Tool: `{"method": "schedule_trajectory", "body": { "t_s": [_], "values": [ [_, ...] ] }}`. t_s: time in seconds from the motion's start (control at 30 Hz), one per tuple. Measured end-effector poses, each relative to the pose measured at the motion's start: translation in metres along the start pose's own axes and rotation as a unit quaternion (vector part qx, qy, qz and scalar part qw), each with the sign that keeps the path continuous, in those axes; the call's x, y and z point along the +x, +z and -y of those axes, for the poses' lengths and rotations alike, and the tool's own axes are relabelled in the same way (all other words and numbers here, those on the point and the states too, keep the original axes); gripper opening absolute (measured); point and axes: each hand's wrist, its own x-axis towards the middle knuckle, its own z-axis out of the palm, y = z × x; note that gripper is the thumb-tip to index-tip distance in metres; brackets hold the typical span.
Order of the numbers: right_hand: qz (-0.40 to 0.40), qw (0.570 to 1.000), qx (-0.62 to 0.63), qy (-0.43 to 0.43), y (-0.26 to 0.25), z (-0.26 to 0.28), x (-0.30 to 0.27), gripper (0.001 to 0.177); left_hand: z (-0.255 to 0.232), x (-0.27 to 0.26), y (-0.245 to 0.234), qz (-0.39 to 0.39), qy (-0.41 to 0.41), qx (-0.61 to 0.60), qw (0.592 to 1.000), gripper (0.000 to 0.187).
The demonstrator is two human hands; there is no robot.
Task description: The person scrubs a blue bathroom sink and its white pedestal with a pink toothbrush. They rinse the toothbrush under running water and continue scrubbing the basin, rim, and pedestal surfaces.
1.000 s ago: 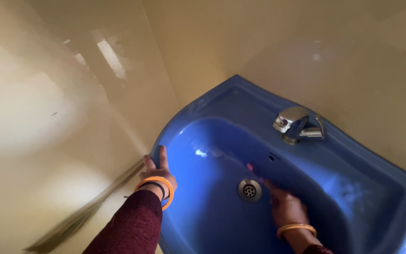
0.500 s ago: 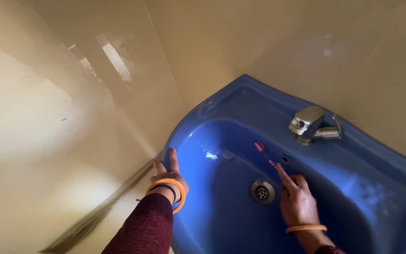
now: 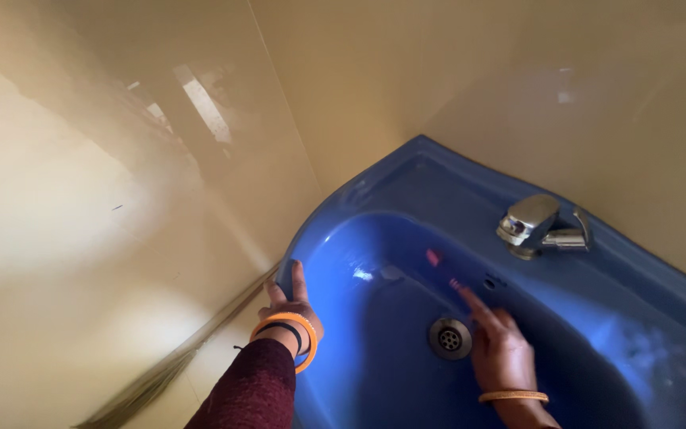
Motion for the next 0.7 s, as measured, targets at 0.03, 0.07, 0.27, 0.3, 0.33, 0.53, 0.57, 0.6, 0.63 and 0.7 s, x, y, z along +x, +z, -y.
{"method": "schedule_trajectory", "body": {
  "t_s": [0.03, 0.07, 0.27, 0.3, 0.33, 0.53, 0.57, 0.6, 0.63, 0.7],
  "values": [
    [-0.006, 1.000, -0.011, 0.005, 0.000, 0.000, 0.001, 0.061, 0.000, 0.001, 0.000, 0.002, -0.002, -0.004, 1.000, 0.107],
    [-0.012, 1.000, -0.022, 0.009, 0.002, -0.002, 0.003, 0.058, -0.001, 0.002, -0.001, 0.005, -0.003, -0.007, 1.000, 0.107],
    [0.037, 0.995, -0.040, 0.079, 0.015, -0.008, 0.001, 0.056, 0.000, -0.002, -0.001, 0.009, 0.001, 0.003, 1.000, 0.105],
    [0.037, 0.995, -0.054, 0.069, 0.015, -0.009, 0.004, 0.054, 0.001, -0.002, -0.002, 0.007, 0.000, 0.004, 1.000, 0.104],
    [0.037, 0.995, -0.069, 0.059, 0.015, -0.011, 0.008, 0.052, 0.001, -0.002, -0.003, 0.009, -0.004, 0.000, 1.000, 0.106],
    [0.037, 0.995, -0.036, 0.088, 0.018, -0.013, 0.001, 0.059, -0.001, 0.001, 0.001, 0.007, -0.005, 0.002, 1.000, 0.108],
    [0.034, 0.994, -0.018, 0.098, 0.016, -0.010, 0.000, 0.062, -0.001, 0.002, 0.001, 0.009, -0.005, 0.003, 1.000, 0.109],
    [0.027, 0.996, -0.026, 0.079, 0.016, -0.007, 0.002, 0.058, 0.000, 0.002, 0.000, 0.011, -0.005, 0.005, 1.000, 0.110],
    [0.020, 0.997, -0.035, 0.062, 0.017, -0.004, 0.004, 0.055, -0.001, 0.002, 0.000, 0.007, -0.004, 0.005, 1.000, 0.109],
    [-0.005, 0.999, -0.007, 0.037, 0.017, -0.001, 0.003, 0.053, 0.000, 0.001, 0.000, 0.000, -0.003, 0.004, 1.000, 0.106]
  ]
}}
